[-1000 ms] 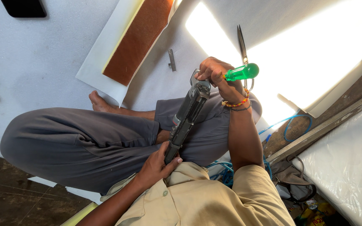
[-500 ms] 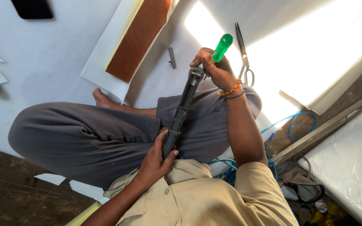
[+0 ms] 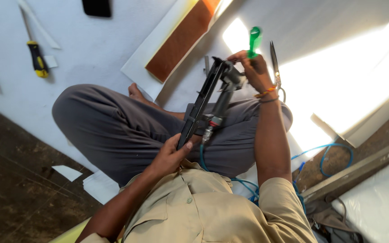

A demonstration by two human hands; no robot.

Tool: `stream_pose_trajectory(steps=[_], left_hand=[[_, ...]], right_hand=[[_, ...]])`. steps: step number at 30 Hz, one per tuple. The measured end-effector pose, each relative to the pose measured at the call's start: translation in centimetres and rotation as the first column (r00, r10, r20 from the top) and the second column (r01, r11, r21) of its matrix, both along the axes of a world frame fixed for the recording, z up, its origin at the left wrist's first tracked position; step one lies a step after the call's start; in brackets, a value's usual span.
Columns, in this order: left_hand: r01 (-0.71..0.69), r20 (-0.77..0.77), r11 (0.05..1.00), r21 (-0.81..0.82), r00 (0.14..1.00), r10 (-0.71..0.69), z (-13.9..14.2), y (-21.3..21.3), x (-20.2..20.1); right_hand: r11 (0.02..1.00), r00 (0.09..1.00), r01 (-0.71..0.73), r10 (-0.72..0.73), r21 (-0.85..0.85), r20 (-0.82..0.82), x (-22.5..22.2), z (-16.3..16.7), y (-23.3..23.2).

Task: The person sits cross-legged on the floor repairing and loading a pneumatic nail gun. They handle nail strips, insert them into the nailer's magazine, and use a screwdriver to work on the tool's body, manipulating the nailer on their lap throughout.

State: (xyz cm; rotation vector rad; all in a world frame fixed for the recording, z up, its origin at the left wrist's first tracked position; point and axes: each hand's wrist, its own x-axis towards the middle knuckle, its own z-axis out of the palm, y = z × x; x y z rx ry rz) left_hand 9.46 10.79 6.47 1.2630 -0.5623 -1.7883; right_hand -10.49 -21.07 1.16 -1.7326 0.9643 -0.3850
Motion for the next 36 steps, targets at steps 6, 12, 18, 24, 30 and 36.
stream_pose_trajectory(steps=[6,12,18,24,30,36], left_hand=[[0.035,-0.590,0.999,0.005,0.807,-0.025,-2.8,-0.8,0.7],[0.178,-0.999,0.983,0.052,0.000,0.053,-5.6,-1.1,-4.6],[0.230,-0.991,0.972,0.053,-0.104,0.079,-7.7,-0.4,-5.7],[0.111,-0.948,0.988,0.103,0.311,0.064,-5.6,-0.7,-5.2],[-0.032,0.119,0.838,-0.545,0.986,0.115,-0.4,-0.7,-4.1],[0.250,0.450,0.888,-0.385,0.891,-0.055,2.7,-0.3,-3.5]], right_hand=[[0.998,0.999,0.023,-0.021,0.054,-0.032,-3.3,7.2,-2.2],[1.000,0.975,0.010,-0.004,0.027,-0.221,-2.4,18.4,-0.7],[0.985,0.853,0.082,-0.147,-0.150,-0.501,1.8,19.4,0.9],[0.989,0.944,0.105,-0.066,0.104,-0.322,-0.9,17.8,-0.3],[0.937,0.972,0.215,-0.178,0.277,-0.152,-4.6,15.3,-0.7],[0.953,0.928,0.265,-0.294,0.148,0.230,-5.5,15.3,0.9]])
